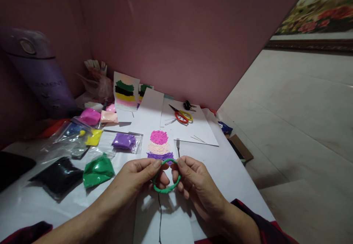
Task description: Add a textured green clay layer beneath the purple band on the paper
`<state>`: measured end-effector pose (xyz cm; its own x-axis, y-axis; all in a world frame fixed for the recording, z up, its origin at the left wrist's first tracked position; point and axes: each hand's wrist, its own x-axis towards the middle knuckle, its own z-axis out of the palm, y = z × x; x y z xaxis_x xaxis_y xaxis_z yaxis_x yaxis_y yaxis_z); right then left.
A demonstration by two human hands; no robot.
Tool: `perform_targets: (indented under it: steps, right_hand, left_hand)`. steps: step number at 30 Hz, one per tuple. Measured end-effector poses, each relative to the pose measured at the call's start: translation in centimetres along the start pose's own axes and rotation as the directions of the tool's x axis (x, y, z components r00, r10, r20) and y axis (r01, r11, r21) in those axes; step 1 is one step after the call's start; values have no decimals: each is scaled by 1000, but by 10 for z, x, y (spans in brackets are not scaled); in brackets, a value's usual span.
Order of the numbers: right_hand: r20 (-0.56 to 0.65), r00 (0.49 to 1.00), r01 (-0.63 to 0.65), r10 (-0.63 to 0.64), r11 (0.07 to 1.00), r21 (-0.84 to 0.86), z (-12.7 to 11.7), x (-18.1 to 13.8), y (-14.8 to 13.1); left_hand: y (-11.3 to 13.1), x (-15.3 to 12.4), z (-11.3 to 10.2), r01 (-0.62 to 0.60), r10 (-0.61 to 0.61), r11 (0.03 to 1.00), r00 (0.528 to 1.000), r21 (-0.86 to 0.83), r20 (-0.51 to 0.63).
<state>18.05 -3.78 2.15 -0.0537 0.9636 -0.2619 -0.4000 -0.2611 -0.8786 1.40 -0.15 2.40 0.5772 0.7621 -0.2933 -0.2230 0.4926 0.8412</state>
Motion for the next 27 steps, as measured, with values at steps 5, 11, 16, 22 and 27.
perform_targets:
  steps: [5,11,16,22,27]
  right_hand:
    - [-1,1000,6,-6,1000,11,0,1,0]
    - [25,999,25,-27,998,57,-1,2,-1]
    - [34,999,13,-15,997,70,0,1,-1]
    - [50,999,-2,-3,995,98,3,-1,-4]
    - [-35,999,25,-25,1000,-12,3,-1,-4]
  left_hand:
    - [1,1,1,24,-26,996,999,-88,-23]
    - [1,1,-2,74,-75,993,997,-89,-15]
    - [0,1,-1,59,-63,989,998,-139,-23]
    - [2,1,1,61,-60,986,998,-152,16]
    - [2,2,-1,114,-113,991,993,-71,18]
